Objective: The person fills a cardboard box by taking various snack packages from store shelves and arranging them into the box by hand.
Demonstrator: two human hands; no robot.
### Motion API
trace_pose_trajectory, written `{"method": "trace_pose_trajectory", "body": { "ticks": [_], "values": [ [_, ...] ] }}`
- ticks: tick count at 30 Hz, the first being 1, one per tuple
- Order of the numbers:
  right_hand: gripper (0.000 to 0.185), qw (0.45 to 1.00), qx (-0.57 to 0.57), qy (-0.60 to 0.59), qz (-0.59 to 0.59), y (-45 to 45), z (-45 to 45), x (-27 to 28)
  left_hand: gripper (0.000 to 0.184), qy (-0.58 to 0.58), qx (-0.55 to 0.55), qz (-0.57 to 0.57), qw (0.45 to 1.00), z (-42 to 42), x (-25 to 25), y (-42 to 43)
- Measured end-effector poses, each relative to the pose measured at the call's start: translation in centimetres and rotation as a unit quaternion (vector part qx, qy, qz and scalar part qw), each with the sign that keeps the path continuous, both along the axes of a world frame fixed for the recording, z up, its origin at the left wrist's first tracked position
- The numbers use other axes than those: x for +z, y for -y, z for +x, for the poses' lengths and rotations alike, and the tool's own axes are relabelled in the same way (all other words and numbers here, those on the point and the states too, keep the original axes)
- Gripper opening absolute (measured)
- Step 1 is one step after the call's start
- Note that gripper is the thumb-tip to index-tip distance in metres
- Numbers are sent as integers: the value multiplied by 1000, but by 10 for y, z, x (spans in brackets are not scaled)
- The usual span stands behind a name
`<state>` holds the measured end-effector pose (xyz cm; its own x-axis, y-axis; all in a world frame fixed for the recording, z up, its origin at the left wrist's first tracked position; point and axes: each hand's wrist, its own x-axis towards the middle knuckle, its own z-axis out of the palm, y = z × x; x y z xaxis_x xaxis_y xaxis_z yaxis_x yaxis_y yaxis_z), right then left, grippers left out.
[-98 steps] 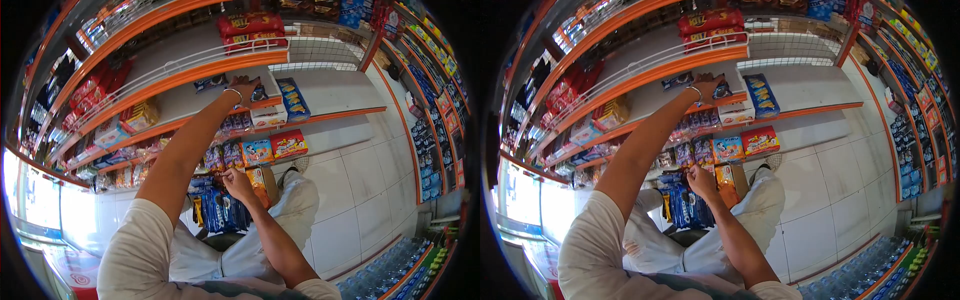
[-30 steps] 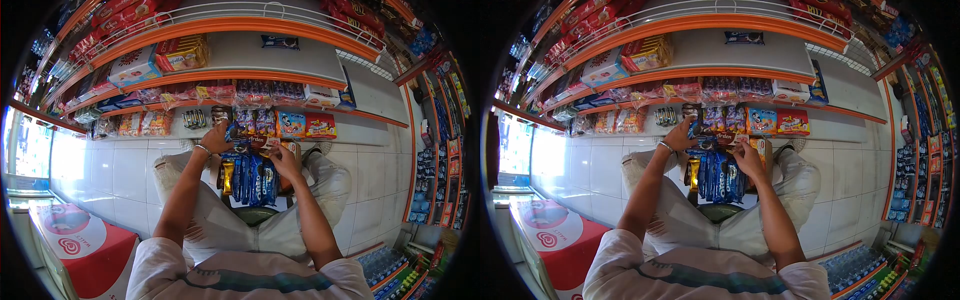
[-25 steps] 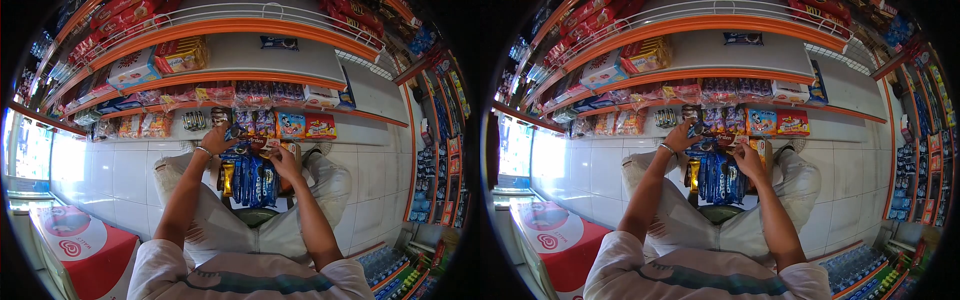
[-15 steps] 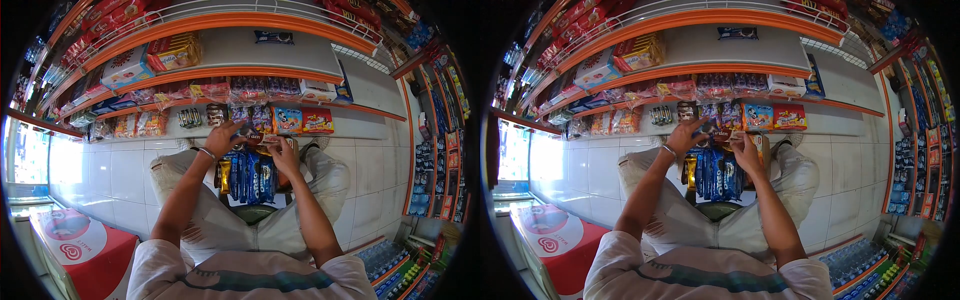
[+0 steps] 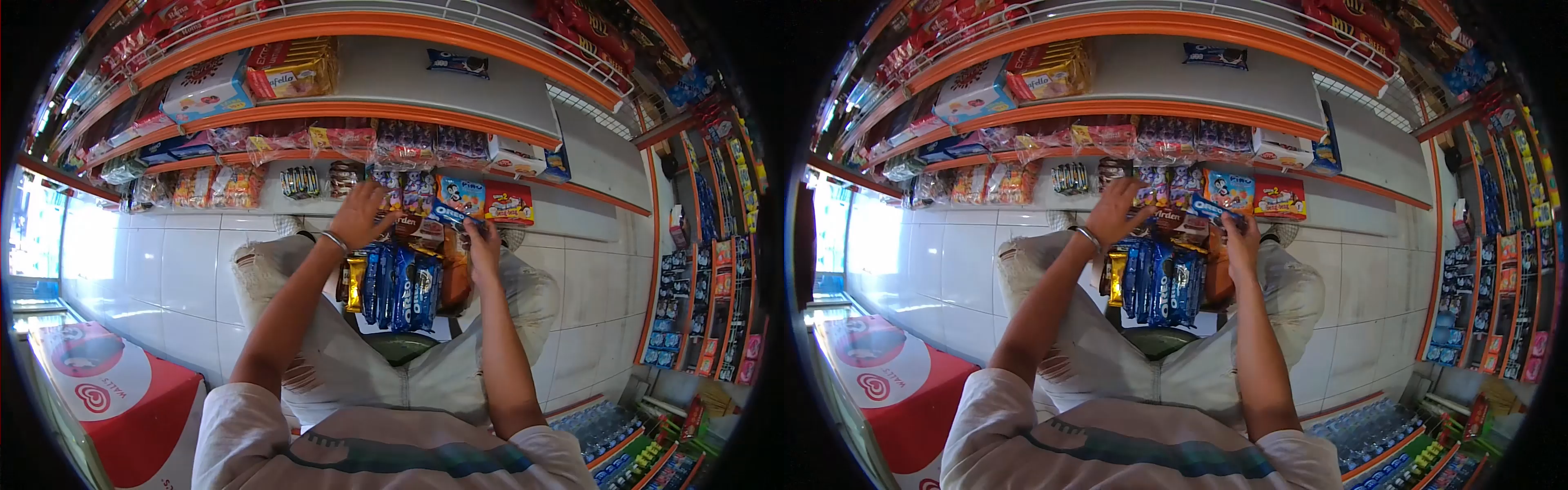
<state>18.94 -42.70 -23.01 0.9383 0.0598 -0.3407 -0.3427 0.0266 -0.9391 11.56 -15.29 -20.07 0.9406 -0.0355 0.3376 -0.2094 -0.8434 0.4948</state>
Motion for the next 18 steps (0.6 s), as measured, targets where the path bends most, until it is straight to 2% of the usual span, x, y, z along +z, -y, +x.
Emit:
{"method": "trace_pose_trajectory", "body": {
  "ticks": [1, 3, 4, 5, 7, 8, 11, 12, 14, 15, 17, 18],
  "values": [
    [29, 1000, 1, 3, -4, 4, 4, -12, 47, 3, 1, -4, 1000, -1, -5, -7],
    [33, 996, -6, -13, -93, 13, 6, -43, 43, -55, 38, 43, 997, -5, -12, -15],
    [37, 984, 21, 32, -173, 24, 15, -87, 42, -80, 33, 39, 996, -6, -19, -17],
    [37, 984, 20, 34, -171, 30, 17, -114, 42, -77, 32, 42, 996, -5, -20, -16],
    [25, 953, 7, 108, -283, 19, 8, -111, 45, -113, -1, 40, 993, -7, -22, -17],
    [42, 972, 19, -21, -235, 20, 6, -107, 49, -153, -16, 21, 988, -6, -23, -19],
    [48, 978, 42, -39, -200, 17, 3, -96, 52, -174, 4, 31, 984, -8, -24, -18],
    [48, 978, 37, -39, -202, 22, 3, -111, 52, -173, 0, 29, 984, -8, -23, -18],
    [54, 960, 86, 64, -259, 32, 8, -156, 48, -148, -1, 26, 989, -9, -21, -17],
    [54, 960, 83, 65, -259, 32, 6, -155, 48, -146, -4, 26, 989, -9, -19, -16],
    [60, 893, 102, 82, -431, 27, 0, -155, 47, -167, 1, 30, 986, -9, -13, -14],
    [60, 894, 99, 84, -429, 23, -2, -150, 47, -164, 0, 33, 986, -9, -13, -15]
  ]
}}
